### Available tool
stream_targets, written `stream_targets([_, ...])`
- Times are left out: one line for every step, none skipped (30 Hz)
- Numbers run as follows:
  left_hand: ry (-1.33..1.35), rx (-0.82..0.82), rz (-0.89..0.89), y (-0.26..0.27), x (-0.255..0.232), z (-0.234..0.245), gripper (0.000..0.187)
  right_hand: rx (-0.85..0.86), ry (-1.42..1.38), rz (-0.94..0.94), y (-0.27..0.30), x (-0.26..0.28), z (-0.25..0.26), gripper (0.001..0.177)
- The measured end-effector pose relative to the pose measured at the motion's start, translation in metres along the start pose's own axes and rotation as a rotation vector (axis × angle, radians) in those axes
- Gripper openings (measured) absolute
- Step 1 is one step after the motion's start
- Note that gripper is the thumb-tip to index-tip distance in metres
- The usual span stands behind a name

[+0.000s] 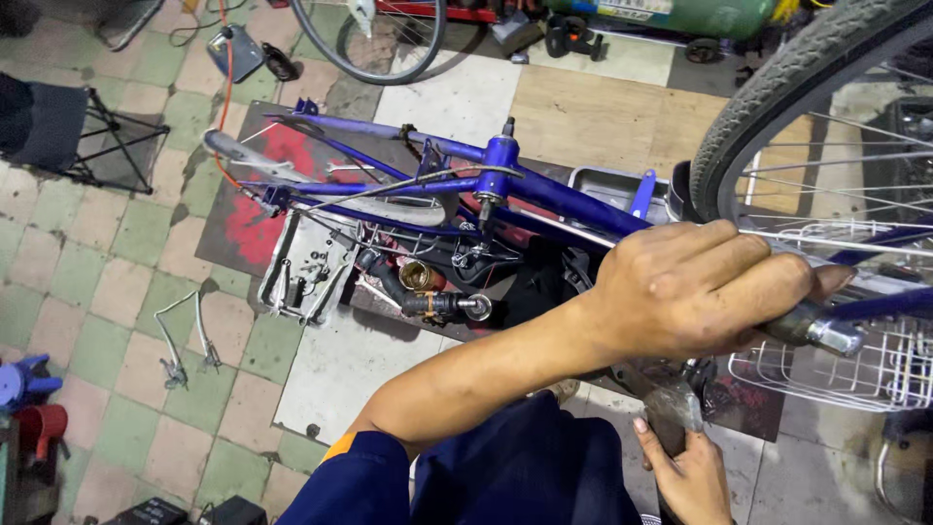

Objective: The person works on the bottom bracket area of a blue bicycle frame using a wrench and a hammer. They manipulate the crankset and use a punch to tap a component into place, then remove the crank arm.

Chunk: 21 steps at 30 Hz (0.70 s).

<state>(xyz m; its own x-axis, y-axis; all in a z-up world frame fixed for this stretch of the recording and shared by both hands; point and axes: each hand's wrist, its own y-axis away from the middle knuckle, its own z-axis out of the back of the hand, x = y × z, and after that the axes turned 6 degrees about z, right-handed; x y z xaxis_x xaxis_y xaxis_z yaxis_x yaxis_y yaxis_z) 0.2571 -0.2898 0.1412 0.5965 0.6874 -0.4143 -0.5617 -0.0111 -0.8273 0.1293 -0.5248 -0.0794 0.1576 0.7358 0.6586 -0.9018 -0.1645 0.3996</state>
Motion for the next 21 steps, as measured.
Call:
stream_targets([-0.017, -0.007, -0.012, -0.002, 0.002, 0.000, 0.027, 0.007, 0.000, -0.013, -0.002, 0.002, -0.001, 0.051])
stream_targets([-0.026, -0.016, -0.022, -0.003, 0.003, -0.001, 0.028, 0.011, 0.003, -0.031, -0.002, 0.003, 0.000, 0.054])
stream_targets([-0.024, -0.018, -0.010, -0.002, 0.004, -0.001, 0.028, 0.014, -0.016, -0.027, -0.001, 0.005, 0.000, 0.053])
stream_targets([-0.022, -0.024, -0.002, -0.002, 0.008, 0.000, 0.029, 0.012, -0.033, -0.020, -0.002, 0.009, 0.000, 0.052])
stream_targets([-0.021, -0.035, 0.001, -0.003, 0.011, 0.000, 0.029, 0.010, -0.051, -0.012, -0.003, 0.014, 0.001, 0.051])
stream_targets([-0.019, -0.039, 0.005, -0.003, 0.013, 0.000, 0.029, 0.012, -0.094, -0.006, -0.002, 0.018, 0.004, 0.050])
stream_targets([-0.018, -0.047, 0.005, -0.003, 0.016, 0.000, 0.030, 0.014, -0.137, 0.001, -0.003, 0.023, 0.007, 0.048])
stream_targets([-0.014, -0.051, 0.005, -0.003, 0.018, 0.000, 0.030, 0.015, -0.183, 0.003, -0.002, 0.029, 0.009, 0.047])
stream_targets([0.009, -0.042, 0.011, -0.001, 0.018, 0.002, 0.028, 0.024, -0.180, 0.010, 0.000, 0.035, 0.011, 0.046])
stream_targets([0.035, -0.039, 0.012, -0.002, 0.019, 0.004, 0.027, 0.026, -0.175, 0.021, -0.001, 0.041, 0.015, 0.046])
stream_targets([0.062, -0.035, 0.013, -0.003, 0.019, 0.005, 0.025, 0.029, -0.170, 0.033, -0.002, 0.047, 0.019, 0.046])
stream_targets([0.051, -0.041, 0.028, -0.003, 0.019, 0.006, 0.026, 0.031, -0.203, 0.039, -0.003, 0.053, 0.023, 0.045])
stream_targets([0.040, -0.046, 0.042, -0.004, 0.019, 0.007, 0.027, 0.034, -0.237, 0.046, -0.003, 0.058, 0.027, 0.043])
stream_targets([0.033, -0.052, 0.054, -0.005, 0.018, 0.007, 0.028, 0.034, -0.270, 0.052, -0.003, 0.062, 0.030, 0.042])
stream_targets([0.041, -0.052, 0.061, -0.006, 0.018, 0.008, 0.028, 0.025, -0.261, 0.054, -0.004, 0.065, 0.032, 0.041])
stream_targets([0.052, -0.052, 0.069, -0.007, 0.019, 0.009, 0.028, 0.016, -0.250, 0.054, -0.004, 0.067, 0.035, 0.040])
stream_targets([0.062, -0.056, 0.074, -0.008, 0.019, 0.009, 0.027, 0.006, -0.239, 0.054, -0.004, 0.068, 0.038, 0.039])
stream_targets([0.072, -0.059, 0.076, -0.009, 0.020, 0.010, 0.026, 0.004, -0.298, 0.086, -0.005, 0.069, 0.039, 0.037])
stream_targets([0.081, -0.065, 0.074, -0.010, 0.020, 0.012, 0.024, 0.002, -0.357, 0.118, -0.005, 0.069, 0.042, 0.035])
stream_targets([0.091, -0.070, 0.072, -0.010, 0.021, 0.014, 0.021, -0.001, -0.417, 0.151, -0.005, 0.070, 0.044, 0.034])
stream_targets([0.083, -0.068, 0.111, -0.009, 0.022, 0.015, 0.023, 0.031, -0.420, 0.182, -0.006, 0.071, 0.051, 0.033])
